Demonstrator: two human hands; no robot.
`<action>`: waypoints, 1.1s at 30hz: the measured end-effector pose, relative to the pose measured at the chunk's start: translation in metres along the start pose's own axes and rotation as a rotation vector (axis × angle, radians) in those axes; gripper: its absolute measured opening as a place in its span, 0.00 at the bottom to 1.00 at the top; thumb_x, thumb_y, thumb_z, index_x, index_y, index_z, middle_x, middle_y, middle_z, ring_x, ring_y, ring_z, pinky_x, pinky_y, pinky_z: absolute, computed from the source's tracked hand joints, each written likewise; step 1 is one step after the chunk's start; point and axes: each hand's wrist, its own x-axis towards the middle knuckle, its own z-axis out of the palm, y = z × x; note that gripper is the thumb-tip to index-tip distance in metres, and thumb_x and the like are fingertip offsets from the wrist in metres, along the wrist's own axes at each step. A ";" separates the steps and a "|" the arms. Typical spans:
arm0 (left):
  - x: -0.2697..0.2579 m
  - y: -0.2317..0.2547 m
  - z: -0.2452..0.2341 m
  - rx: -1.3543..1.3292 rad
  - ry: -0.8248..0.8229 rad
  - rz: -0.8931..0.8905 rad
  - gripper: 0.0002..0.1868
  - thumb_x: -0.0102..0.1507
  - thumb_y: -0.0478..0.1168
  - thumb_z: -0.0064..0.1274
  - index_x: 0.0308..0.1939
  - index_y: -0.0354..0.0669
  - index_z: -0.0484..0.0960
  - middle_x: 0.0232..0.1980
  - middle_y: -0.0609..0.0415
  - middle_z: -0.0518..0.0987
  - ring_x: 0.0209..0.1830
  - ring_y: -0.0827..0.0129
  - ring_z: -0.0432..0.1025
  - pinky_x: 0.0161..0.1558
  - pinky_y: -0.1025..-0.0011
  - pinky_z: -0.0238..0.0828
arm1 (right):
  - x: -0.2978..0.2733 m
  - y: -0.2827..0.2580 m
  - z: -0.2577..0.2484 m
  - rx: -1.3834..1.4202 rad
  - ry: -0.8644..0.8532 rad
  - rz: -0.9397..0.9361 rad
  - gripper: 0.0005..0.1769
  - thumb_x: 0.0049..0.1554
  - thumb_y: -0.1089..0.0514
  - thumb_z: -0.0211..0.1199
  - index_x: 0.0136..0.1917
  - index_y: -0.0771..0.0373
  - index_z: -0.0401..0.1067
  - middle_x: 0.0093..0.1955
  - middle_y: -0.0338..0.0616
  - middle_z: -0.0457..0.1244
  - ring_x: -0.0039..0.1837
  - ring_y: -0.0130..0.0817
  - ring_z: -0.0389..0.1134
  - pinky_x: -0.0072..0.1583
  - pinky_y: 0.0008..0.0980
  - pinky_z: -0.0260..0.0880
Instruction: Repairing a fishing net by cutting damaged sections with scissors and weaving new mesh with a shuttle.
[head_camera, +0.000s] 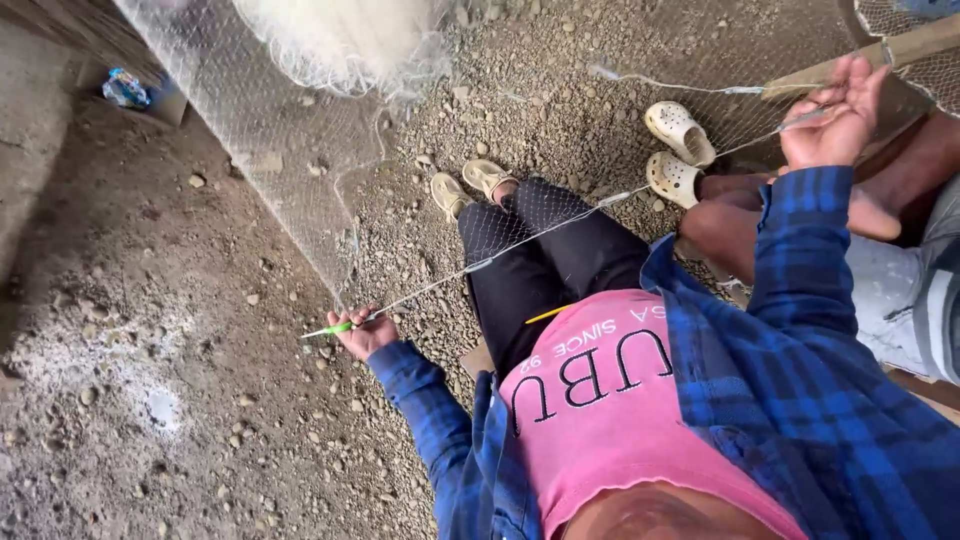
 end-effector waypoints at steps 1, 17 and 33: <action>-0.003 0.001 0.001 0.006 -0.011 -0.011 0.14 0.56 0.31 0.42 0.46 0.46 0.65 0.16 0.61 0.65 0.10 0.77 0.59 0.11 0.83 0.59 | 0.001 0.000 -0.004 0.006 0.004 -0.015 0.15 0.46 0.48 0.58 0.45 0.56 0.66 0.42 0.33 0.64 0.32 0.18 0.59 0.31 0.17 0.56; 0.013 -0.008 -0.002 -0.084 -0.019 -0.085 0.03 0.60 0.36 0.42 0.34 0.46 0.72 0.14 0.64 0.67 0.08 0.79 0.61 0.09 0.85 0.59 | -0.028 -0.005 0.013 -0.137 0.047 0.013 0.29 0.42 0.42 0.56 0.55 0.54 0.62 0.42 0.33 0.63 0.32 0.21 0.59 0.31 0.20 0.56; 0.009 -0.007 -0.006 -0.021 -0.001 -0.037 0.07 0.59 0.34 0.40 0.40 0.46 0.71 0.14 0.63 0.66 0.08 0.79 0.59 0.10 0.85 0.59 | -0.030 -0.008 -0.002 -0.257 0.050 0.061 0.30 0.39 0.40 0.58 0.54 0.51 0.65 0.43 0.29 0.61 0.35 0.16 0.57 0.34 0.16 0.55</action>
